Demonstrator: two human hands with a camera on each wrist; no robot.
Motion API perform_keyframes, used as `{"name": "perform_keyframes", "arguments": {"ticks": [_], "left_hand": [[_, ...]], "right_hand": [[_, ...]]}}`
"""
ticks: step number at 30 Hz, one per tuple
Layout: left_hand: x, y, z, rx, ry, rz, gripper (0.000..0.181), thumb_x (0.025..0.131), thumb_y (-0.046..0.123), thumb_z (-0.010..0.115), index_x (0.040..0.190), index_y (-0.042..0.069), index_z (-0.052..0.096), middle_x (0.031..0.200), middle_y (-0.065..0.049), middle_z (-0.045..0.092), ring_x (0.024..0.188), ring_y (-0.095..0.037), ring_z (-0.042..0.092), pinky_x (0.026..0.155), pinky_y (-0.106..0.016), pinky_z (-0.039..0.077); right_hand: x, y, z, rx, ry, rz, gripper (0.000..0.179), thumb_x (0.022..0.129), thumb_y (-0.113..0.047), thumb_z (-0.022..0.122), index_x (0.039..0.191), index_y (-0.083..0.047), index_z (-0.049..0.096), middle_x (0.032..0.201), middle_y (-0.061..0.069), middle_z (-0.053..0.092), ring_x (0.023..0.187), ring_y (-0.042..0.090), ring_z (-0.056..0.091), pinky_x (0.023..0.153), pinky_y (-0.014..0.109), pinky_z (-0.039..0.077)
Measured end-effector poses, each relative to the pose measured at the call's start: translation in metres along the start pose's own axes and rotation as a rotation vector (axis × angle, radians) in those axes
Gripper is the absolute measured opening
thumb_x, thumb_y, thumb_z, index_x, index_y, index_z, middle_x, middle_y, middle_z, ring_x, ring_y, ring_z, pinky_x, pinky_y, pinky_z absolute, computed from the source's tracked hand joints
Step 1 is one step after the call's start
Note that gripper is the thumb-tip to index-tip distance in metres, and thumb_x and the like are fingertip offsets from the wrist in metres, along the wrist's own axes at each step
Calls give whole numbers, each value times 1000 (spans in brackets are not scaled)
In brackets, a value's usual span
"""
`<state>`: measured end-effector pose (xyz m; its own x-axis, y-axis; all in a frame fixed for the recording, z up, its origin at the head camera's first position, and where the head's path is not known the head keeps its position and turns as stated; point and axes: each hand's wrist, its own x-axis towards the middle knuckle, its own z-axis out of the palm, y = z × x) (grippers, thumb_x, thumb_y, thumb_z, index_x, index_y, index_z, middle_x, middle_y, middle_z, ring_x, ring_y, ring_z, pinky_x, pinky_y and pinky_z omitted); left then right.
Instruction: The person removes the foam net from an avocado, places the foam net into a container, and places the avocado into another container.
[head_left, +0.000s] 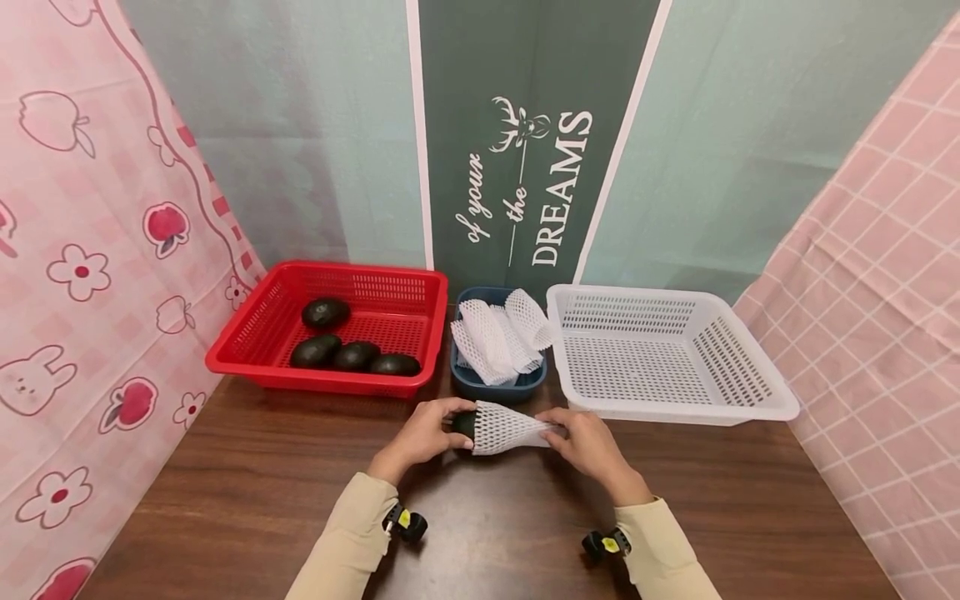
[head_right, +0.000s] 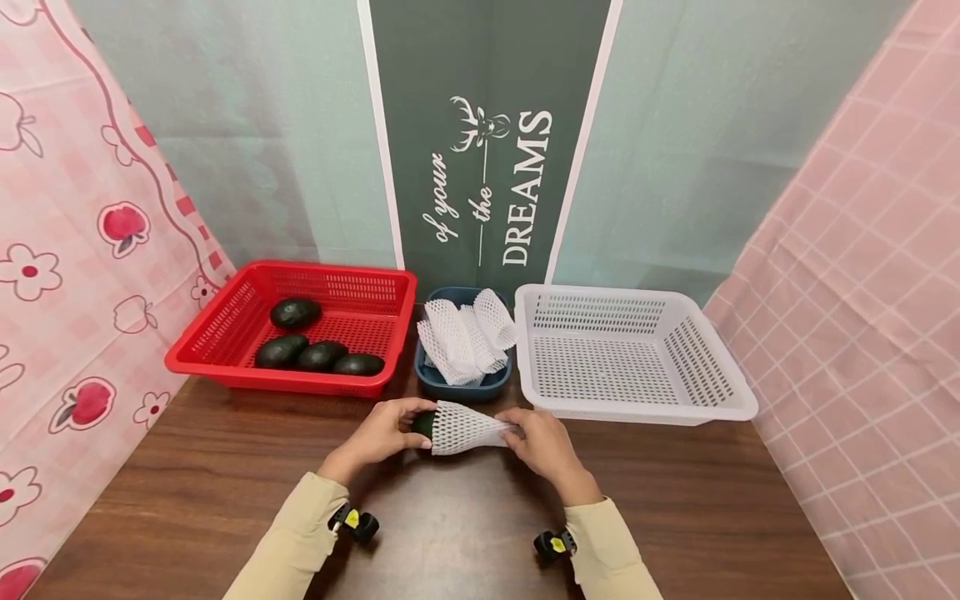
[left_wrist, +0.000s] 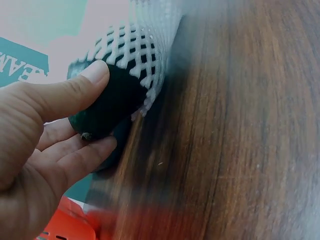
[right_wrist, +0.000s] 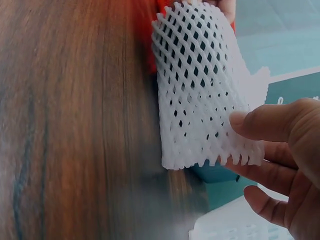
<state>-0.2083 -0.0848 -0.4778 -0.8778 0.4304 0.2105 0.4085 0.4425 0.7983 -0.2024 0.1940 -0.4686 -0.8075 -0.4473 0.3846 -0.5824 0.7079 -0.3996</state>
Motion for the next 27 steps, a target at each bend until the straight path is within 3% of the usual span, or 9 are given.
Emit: {"name": "perform_keyframes", "arguments": {"ticks": [12, 22, 27], "left_hand": [[-3, -5, -4, -2, 15, 12, 47, 68, 3, 81, 112, 4, 65, 107, -8, 65, 91, -18, 62, 79, -32, 49], [-9, -4, -14, -2, 55, -8, 47, 68, 3, 81, 112, 4, 65, 106, -8, 65, 87, -20, 61, 76, -36, 51], [-12, -4, -20, 27, 66, -18, 46, 69, 5, 81, 112, 4, 65, 107, -6, 65, 89, -18, 60, 74, -33, 50]], "right_hand": [[-6, 5, -4, 3, 44, -14, 19, 72, -3, 78, 89, -10, 72, 83, -1, 69, 67, 9, 59, 58, 28, 46], [-13, 10, -11, -28, 48, 54, 19, 73, -6, 78, 91, -10, 73, 85, 1, 69, 70, 13, 62, 59, 33, 47], [-16, 13, -15, -30, 64, 73, 19, 73, -4, 78, 90, -9, 73, 85, 2, 69, 72, 15, 64, 61, 36, 48]]}}
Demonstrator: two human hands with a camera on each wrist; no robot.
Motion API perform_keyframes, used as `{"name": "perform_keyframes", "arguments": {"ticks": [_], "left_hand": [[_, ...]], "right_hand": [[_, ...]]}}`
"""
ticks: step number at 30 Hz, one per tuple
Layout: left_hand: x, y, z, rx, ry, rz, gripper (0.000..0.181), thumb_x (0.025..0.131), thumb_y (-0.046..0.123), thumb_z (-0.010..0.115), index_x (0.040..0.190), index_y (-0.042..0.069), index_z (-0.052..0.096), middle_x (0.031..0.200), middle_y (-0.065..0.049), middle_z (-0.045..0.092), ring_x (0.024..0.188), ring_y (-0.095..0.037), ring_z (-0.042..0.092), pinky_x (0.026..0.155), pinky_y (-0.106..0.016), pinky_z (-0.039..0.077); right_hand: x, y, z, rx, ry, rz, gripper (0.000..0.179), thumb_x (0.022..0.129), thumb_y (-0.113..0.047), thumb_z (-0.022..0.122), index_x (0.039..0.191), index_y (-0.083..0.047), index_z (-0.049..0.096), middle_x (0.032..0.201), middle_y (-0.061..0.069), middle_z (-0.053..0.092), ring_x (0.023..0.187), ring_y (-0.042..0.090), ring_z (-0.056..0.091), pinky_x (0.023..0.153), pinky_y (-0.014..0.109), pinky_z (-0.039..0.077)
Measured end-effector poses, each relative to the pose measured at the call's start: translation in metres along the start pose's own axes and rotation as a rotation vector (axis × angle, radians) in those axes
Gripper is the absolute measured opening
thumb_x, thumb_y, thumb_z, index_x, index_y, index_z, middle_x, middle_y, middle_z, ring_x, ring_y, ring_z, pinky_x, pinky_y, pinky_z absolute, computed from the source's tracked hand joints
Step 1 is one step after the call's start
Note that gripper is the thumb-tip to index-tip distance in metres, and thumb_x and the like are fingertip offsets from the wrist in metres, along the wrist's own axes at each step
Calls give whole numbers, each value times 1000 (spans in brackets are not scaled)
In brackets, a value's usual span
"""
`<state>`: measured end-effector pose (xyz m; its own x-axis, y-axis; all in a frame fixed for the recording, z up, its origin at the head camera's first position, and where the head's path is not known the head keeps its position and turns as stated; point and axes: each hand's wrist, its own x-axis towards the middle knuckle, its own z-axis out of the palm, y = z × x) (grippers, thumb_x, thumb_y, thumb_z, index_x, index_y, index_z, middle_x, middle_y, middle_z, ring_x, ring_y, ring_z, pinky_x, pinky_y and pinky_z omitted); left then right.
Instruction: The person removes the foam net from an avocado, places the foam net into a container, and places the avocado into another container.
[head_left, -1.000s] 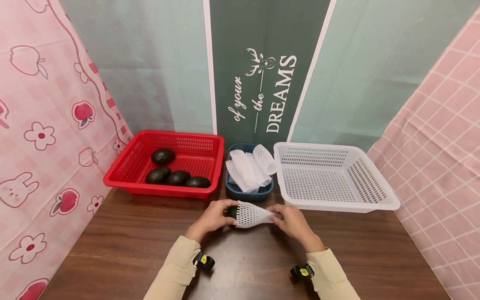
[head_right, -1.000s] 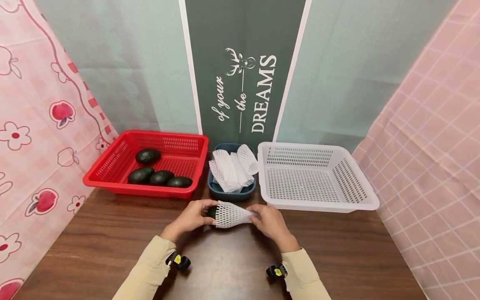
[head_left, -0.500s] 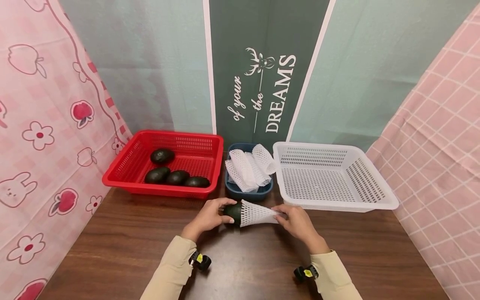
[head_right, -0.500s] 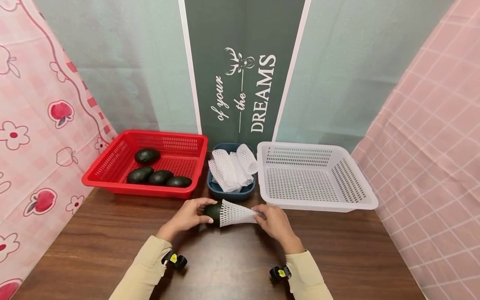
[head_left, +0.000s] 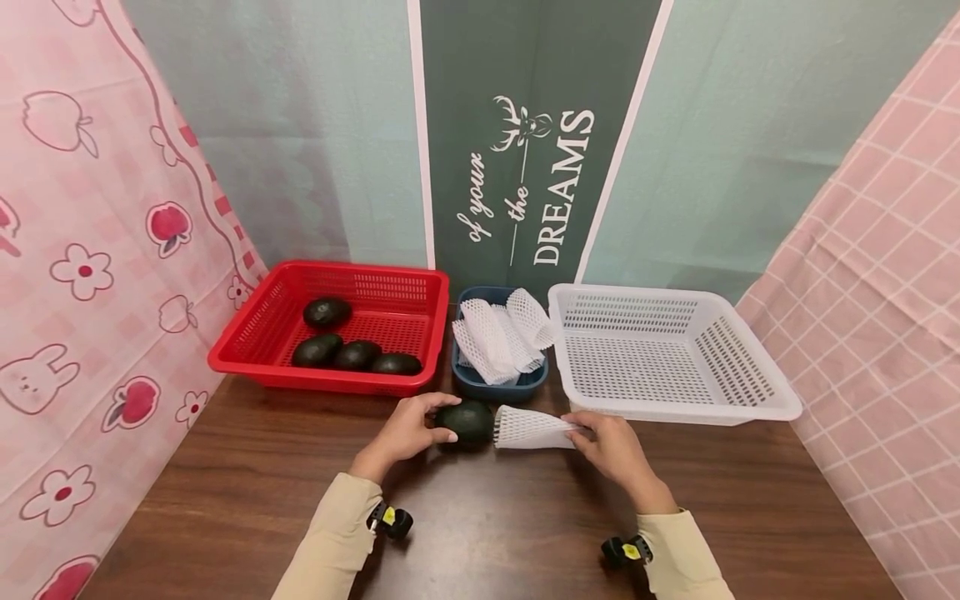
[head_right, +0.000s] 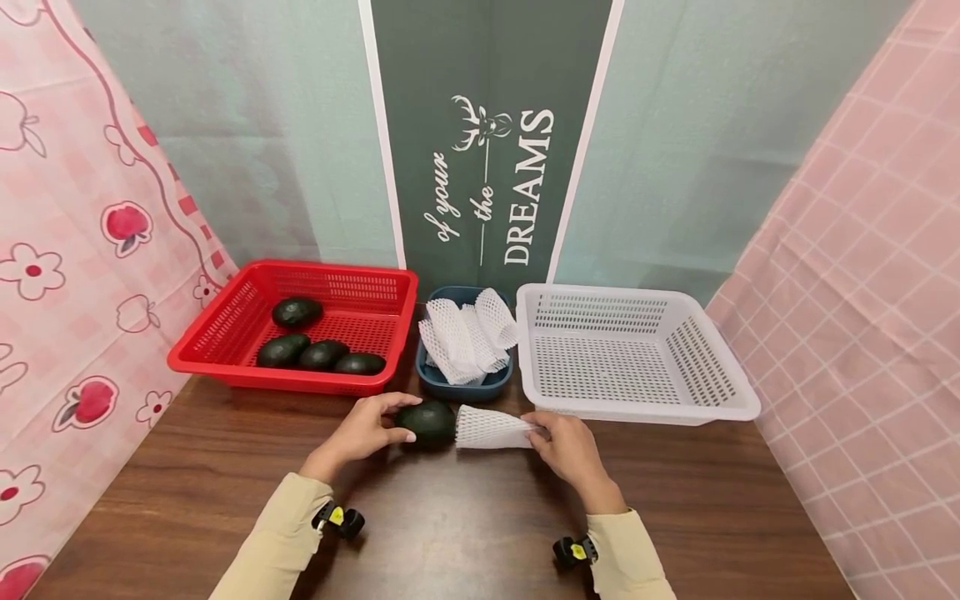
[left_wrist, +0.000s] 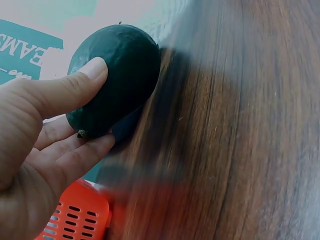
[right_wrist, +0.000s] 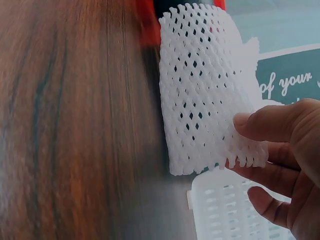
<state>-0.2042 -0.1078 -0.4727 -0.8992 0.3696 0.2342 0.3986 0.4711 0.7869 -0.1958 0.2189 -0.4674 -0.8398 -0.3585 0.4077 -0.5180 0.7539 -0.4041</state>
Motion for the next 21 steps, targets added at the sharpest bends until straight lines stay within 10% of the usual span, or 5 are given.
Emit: {"name": "perform_keyframes", "arguments": {"ticks": [21], "left_hand": [[-17, -2, -11, 10, 77, -24, 46, 68, 5, 82, 111, 7, 66, 107, -5, 65, 92, -18, 60, 78, -38, 49]], "right_hand": [[-7, -5, -5, 40, 63, -23, 23, 72, -2, 78, 94, -5, 72, 87, 5, 70, 70, 13, 64, 57, 29, 50]]}}
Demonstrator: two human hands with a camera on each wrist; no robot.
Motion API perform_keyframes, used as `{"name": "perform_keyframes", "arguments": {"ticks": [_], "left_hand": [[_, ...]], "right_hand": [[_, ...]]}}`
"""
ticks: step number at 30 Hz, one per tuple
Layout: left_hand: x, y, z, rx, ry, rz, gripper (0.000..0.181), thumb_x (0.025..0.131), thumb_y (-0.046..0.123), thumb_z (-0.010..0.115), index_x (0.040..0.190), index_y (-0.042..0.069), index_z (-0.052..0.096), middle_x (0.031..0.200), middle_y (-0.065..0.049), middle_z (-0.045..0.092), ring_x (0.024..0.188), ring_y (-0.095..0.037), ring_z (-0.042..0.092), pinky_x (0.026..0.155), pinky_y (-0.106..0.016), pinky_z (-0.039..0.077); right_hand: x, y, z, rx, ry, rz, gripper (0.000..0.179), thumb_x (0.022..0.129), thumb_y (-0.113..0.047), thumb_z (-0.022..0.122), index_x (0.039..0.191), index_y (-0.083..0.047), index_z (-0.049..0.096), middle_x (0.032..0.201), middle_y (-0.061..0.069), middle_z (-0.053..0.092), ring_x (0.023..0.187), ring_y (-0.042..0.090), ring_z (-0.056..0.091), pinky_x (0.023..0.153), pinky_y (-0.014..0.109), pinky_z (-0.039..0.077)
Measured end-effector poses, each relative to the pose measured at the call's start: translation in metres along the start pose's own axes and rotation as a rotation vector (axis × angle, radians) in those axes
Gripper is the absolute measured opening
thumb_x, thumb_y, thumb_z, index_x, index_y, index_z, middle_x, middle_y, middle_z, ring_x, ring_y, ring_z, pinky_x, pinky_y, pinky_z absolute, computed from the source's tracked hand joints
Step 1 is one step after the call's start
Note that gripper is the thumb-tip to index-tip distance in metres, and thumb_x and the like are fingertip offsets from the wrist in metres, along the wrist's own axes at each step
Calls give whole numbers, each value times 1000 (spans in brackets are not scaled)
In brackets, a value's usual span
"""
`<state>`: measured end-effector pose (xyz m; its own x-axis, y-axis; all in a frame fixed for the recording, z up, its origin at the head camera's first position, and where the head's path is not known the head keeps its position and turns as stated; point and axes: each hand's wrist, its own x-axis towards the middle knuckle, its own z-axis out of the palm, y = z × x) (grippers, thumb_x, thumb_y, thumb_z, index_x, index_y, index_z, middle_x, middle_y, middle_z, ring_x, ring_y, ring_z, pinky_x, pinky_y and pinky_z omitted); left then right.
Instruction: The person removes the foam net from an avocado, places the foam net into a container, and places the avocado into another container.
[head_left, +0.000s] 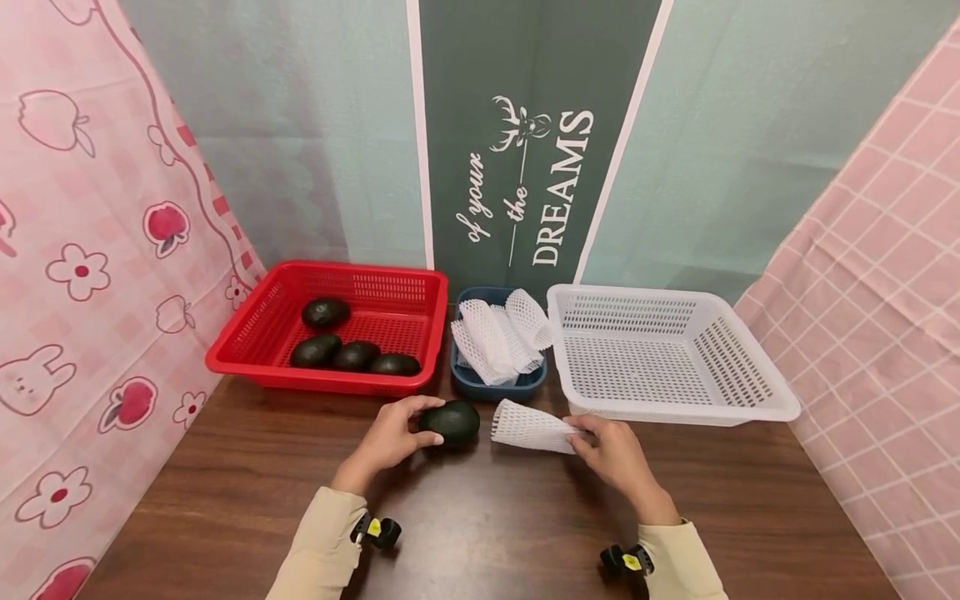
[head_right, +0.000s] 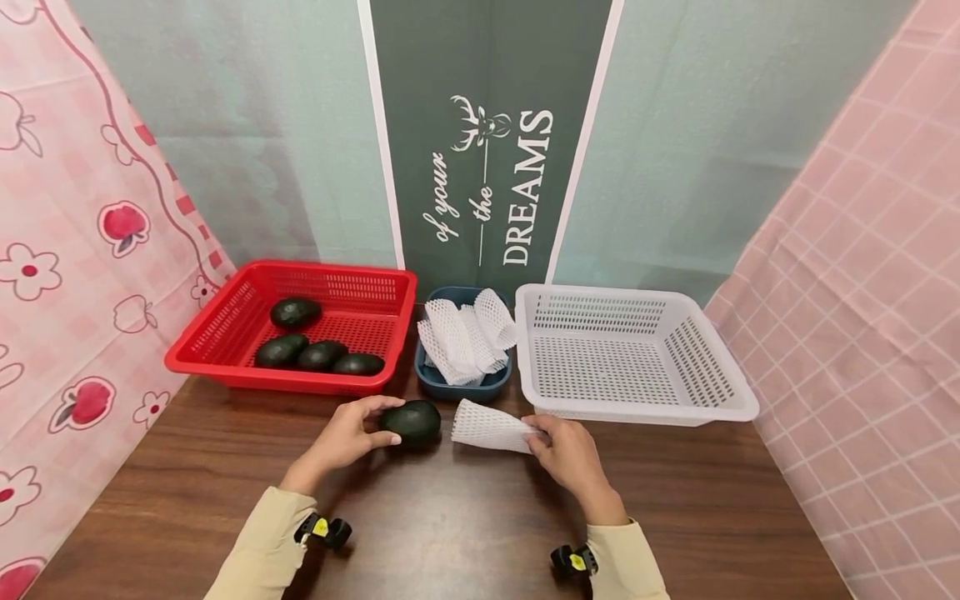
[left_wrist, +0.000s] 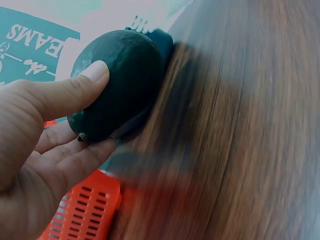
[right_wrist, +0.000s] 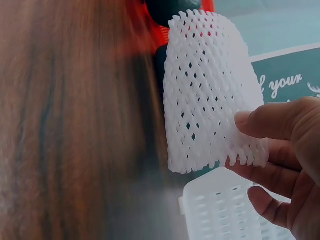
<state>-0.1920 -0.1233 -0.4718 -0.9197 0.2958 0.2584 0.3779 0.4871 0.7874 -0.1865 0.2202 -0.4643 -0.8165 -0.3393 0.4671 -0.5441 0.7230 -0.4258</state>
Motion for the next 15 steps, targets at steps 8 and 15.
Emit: {"name": "perform_keyframes", "arguments": {"ticks": [8, 15], "left_hand": [[-11, -3, -14, 50, 20, 6, 47, 67, 6, 82, 112, 6, 65, 108, -6, 64, 95, -19, 61, 79, -35, 50], [-17, -5, -22, 56, 12, -5, 46, 68, 5, 81, 112, 5, 65, 108, -7, 64, 94, -19, 61, 78, -35, 50]], "right_hand": [[8, -8, -4, 26, 62, -73, 25, 68, 1, 79, 92, -2, 72, 86, 7, 69, 66, 8, 61, 54, 24, 48], [20, -15, -13, 33, 61, -111, 25, 69, 1, 79, 92, -2, 71, 71, -4, 63, 54, 1, 45, 47, 20, 40]]}}
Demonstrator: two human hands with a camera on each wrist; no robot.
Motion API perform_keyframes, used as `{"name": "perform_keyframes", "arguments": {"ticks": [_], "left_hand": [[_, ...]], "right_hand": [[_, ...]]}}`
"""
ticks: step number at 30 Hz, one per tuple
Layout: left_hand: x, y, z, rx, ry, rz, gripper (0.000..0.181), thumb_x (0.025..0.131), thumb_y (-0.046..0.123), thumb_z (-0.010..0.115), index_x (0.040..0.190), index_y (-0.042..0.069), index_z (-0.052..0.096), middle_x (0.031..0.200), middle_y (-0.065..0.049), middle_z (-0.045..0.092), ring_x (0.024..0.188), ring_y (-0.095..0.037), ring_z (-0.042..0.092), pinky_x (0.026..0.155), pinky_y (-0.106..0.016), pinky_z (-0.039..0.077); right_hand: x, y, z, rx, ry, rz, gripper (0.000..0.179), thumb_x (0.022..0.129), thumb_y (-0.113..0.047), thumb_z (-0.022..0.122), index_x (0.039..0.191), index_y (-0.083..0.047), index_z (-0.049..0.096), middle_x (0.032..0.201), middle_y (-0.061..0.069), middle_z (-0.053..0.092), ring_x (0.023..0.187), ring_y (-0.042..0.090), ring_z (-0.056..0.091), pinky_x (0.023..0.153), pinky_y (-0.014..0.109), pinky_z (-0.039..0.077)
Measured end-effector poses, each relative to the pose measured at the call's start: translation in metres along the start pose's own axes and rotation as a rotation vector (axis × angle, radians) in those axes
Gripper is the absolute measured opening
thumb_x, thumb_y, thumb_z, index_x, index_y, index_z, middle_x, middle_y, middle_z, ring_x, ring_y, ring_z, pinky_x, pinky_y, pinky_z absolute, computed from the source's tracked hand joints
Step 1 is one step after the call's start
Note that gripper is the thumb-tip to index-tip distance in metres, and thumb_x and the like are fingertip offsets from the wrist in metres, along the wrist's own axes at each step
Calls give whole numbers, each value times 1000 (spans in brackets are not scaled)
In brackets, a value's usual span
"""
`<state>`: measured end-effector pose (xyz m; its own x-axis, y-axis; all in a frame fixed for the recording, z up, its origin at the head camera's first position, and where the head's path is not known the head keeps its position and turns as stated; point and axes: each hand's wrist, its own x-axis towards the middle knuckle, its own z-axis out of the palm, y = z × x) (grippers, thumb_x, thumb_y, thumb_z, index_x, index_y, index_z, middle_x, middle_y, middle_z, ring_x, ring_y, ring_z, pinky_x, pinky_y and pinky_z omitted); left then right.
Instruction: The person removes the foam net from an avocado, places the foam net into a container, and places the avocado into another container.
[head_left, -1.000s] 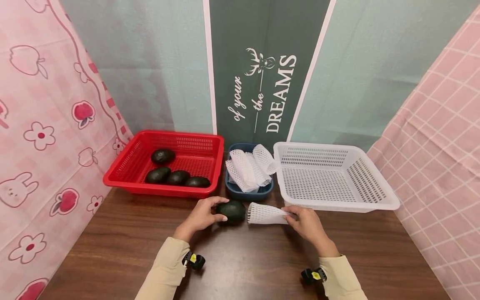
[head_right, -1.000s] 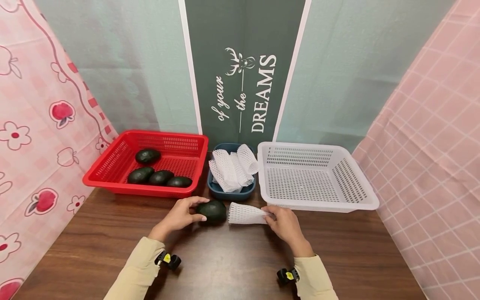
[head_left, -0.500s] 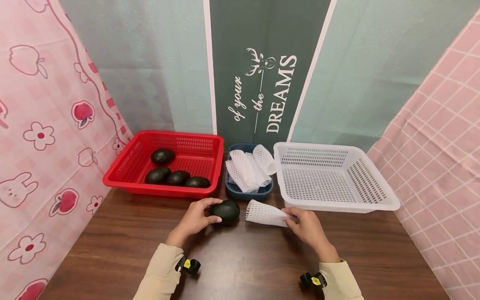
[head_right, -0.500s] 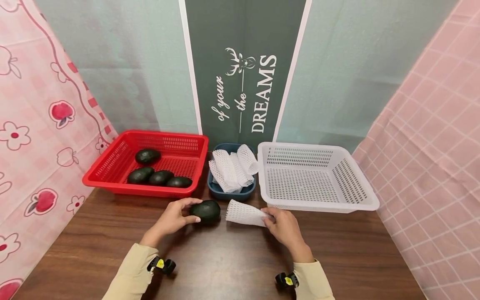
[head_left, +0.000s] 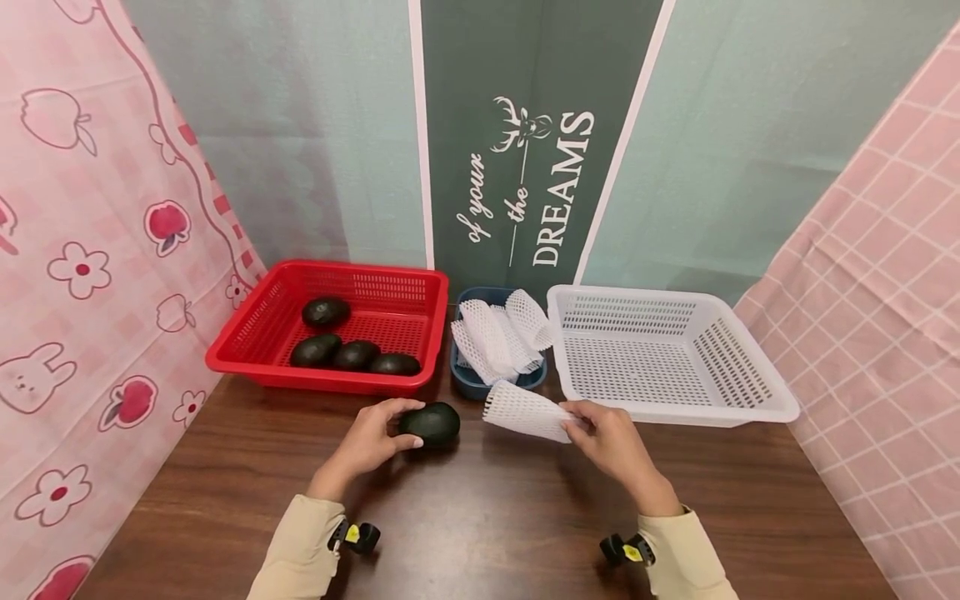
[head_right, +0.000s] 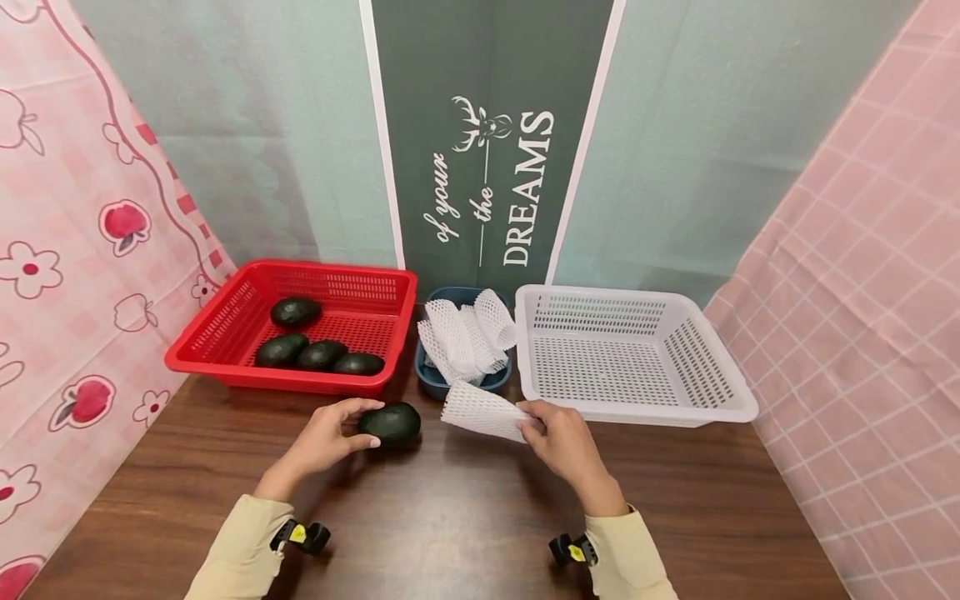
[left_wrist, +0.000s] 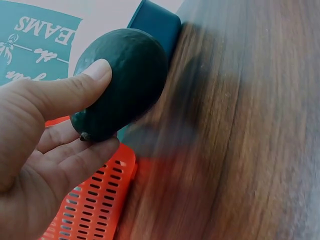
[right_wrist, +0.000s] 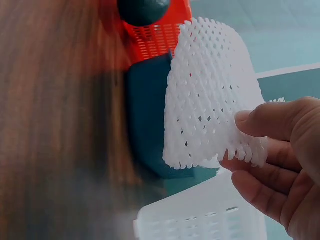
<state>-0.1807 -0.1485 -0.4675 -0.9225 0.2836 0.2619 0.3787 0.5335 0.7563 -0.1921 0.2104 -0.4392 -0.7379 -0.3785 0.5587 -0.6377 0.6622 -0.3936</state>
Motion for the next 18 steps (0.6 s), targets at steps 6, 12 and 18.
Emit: {"name": "perform_keyframes", "arguments": {"ticks": [6, 12, 18], "left_hand": [[-5, -2, -5, -3, -13, -9, 46, 69, 5, 81, 112, 4, 64, 107, -8, 64, 93, -21, 62, 77, -36, 51], [-8, -3, -8, 0, -9, -12, 46, 69, 5, 81, 112, 5, 64, 107, -7, 64, 92, -20, 62, 77, -35, 51], [-10, -3, -13, -13, 3, -35, 46, 69, 5, 81, 112, 5, 65, 108, -7, 64, 93, -21, 62, 78, -38, 50]], "right_hand": [[18, -4, -9, 2, 26, -33, 21, 70, 0, 78, 90, -1, 70, 72, 0, 66, 57, 6, 55, 50, 25, 47], [39, -5, -11, 42, 92, -42, 20, 71, 0, 76, 91, 0, 70, 74, 4, 68, 61, 12, 61, 54, 30, 51], [55, -6, -8, 63, 102, 22, 22, 71, 0, 77, 91, 2, 69, 72, 5, 66, 57, 11, 58, 50, 27, 48]]}}
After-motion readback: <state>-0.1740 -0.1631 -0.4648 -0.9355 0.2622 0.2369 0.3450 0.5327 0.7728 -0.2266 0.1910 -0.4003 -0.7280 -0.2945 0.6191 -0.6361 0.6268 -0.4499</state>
